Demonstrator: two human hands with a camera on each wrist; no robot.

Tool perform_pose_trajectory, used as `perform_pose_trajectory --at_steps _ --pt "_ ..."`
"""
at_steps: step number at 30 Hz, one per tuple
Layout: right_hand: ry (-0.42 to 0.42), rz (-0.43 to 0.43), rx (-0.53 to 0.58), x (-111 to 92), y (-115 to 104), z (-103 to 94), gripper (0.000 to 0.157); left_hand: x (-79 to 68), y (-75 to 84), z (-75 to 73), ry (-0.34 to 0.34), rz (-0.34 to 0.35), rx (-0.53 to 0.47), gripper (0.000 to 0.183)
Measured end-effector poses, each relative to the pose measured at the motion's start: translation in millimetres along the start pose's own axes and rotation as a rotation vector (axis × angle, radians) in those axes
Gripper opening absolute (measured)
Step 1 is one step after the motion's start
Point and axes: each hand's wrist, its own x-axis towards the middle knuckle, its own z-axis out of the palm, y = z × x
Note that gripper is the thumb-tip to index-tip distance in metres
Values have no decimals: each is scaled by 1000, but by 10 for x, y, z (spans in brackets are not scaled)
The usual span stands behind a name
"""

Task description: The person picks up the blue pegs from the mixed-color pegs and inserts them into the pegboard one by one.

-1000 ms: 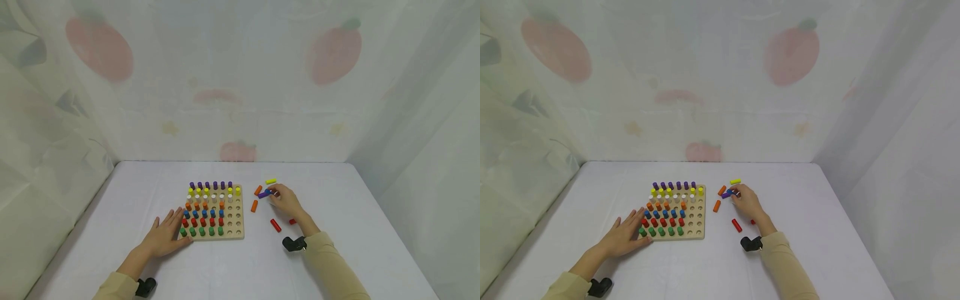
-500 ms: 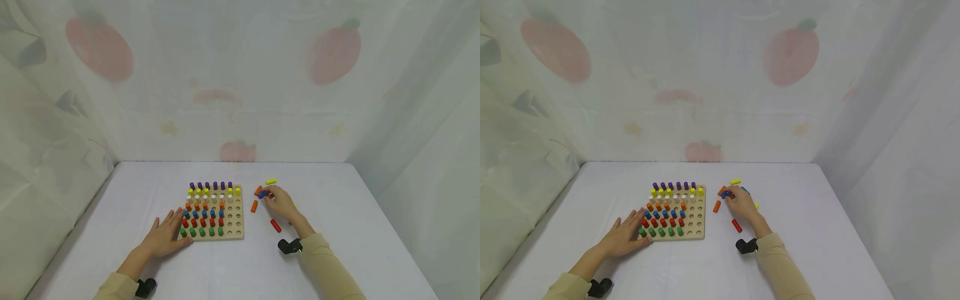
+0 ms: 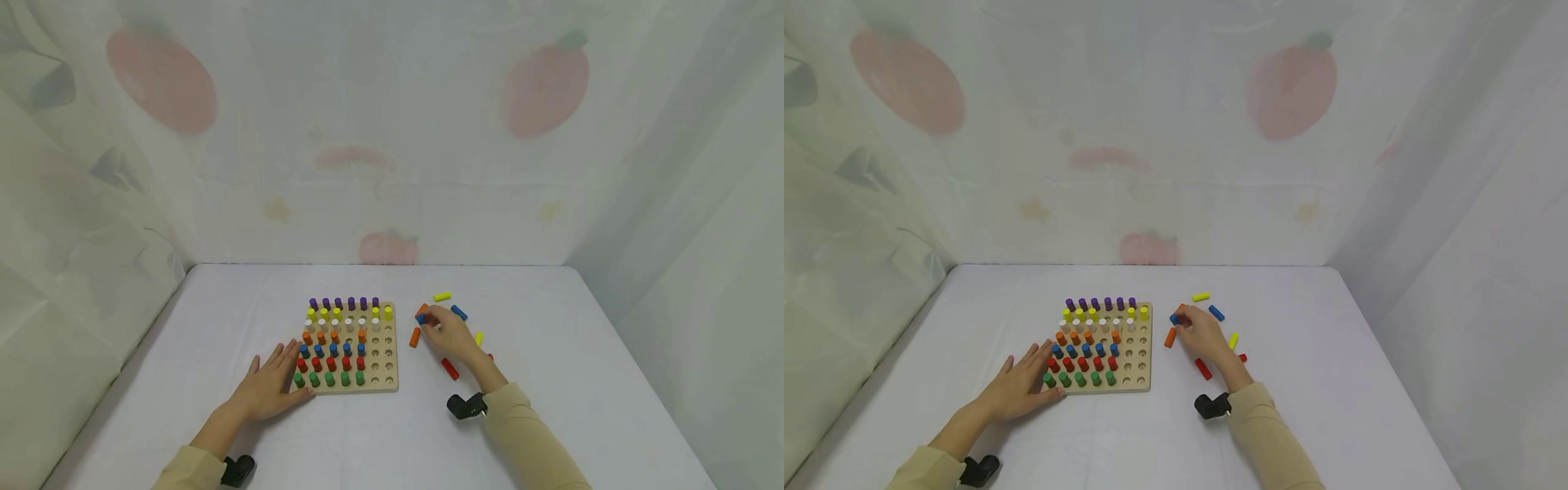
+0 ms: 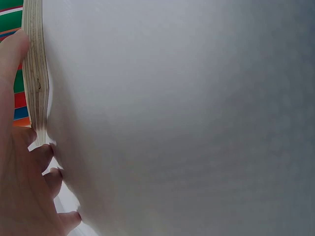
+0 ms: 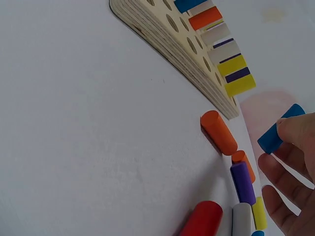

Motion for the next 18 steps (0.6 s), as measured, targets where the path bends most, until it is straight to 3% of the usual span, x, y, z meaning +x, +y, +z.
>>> perform_pose_trajectory --at_steps 9,18 --pt "-41 37 44 3 -53 94 19 6 -18 14 -4 -3 3 99" --pt "-54 -26 66 -3 -160 186 20 12 -34 25 -2 0 13 99"
